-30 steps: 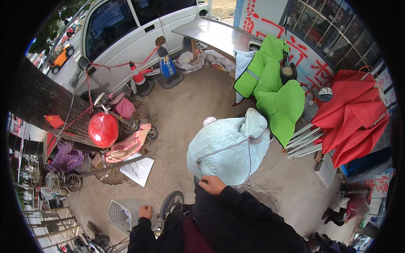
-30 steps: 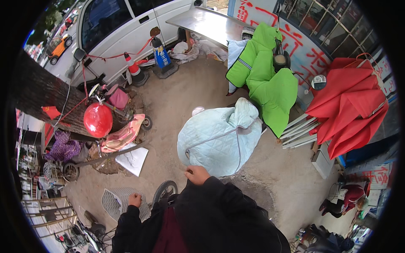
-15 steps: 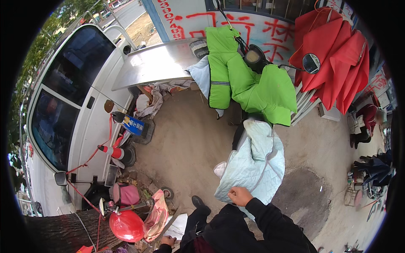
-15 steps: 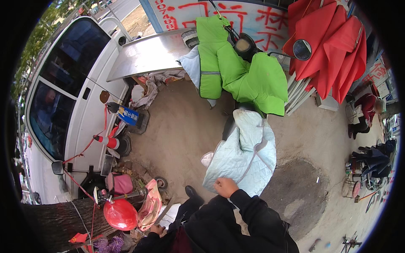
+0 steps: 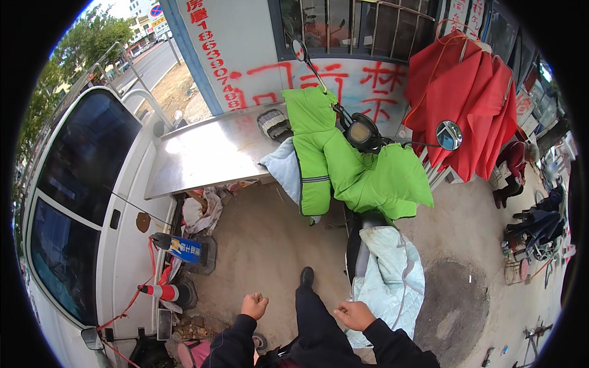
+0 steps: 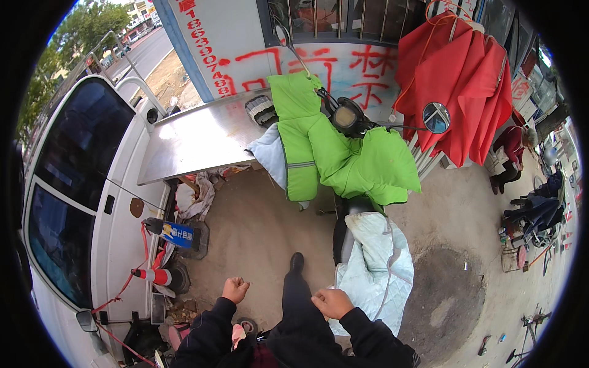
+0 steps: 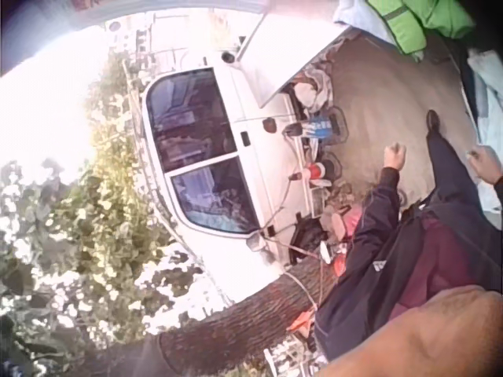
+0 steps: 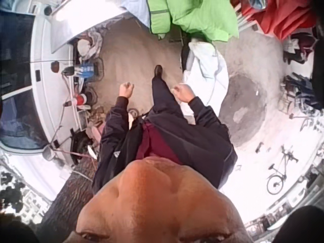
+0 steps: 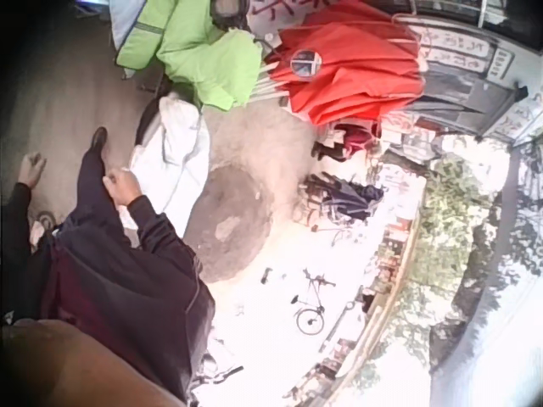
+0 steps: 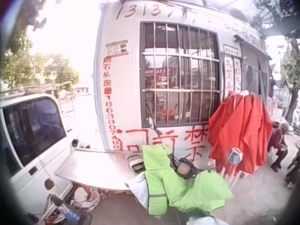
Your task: The person inflates a bicycle tire using a hand pump with a pressure gauge, checks the pressure, and then sets the wheel down. They later retrieve an extension cord, plug it into a power strip, and return to the tire to continue inflating it.
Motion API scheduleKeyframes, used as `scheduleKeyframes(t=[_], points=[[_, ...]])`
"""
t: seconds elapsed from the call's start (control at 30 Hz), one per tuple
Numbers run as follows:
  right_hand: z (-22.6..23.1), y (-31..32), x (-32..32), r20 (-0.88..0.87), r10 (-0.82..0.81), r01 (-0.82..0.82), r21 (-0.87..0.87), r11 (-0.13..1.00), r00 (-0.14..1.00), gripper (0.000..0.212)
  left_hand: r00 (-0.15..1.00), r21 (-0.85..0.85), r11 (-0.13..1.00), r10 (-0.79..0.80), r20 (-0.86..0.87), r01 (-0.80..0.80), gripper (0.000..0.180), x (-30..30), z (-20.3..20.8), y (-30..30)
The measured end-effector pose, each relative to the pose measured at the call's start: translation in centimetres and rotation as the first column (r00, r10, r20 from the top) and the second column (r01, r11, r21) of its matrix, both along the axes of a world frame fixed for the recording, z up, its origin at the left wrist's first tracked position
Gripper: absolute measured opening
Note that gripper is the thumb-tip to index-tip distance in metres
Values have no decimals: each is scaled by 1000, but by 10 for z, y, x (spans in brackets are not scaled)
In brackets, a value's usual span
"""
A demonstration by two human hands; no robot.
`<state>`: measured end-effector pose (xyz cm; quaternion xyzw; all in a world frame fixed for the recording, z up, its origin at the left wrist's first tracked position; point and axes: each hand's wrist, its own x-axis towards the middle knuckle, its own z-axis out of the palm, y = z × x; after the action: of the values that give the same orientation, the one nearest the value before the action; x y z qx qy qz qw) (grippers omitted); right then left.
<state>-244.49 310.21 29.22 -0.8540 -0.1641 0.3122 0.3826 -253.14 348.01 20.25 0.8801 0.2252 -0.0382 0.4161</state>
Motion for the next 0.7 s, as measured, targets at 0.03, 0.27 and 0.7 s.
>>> scheduleKeyframes(t=[0.03,0.27,0.7], points=[[-1,17,19,7,-18,17,85,996,1000,33,1000,-14,1000,0,2,0,33,22,-8,7],[22,94,186,148,-213,170,256,952,966,33,999,58,998,24,-22,-23,29,171,-9,127],[115,97,394,567,-615,530,332,780,548,42,909,-248,968,86,407,20,31,644,130,271]])
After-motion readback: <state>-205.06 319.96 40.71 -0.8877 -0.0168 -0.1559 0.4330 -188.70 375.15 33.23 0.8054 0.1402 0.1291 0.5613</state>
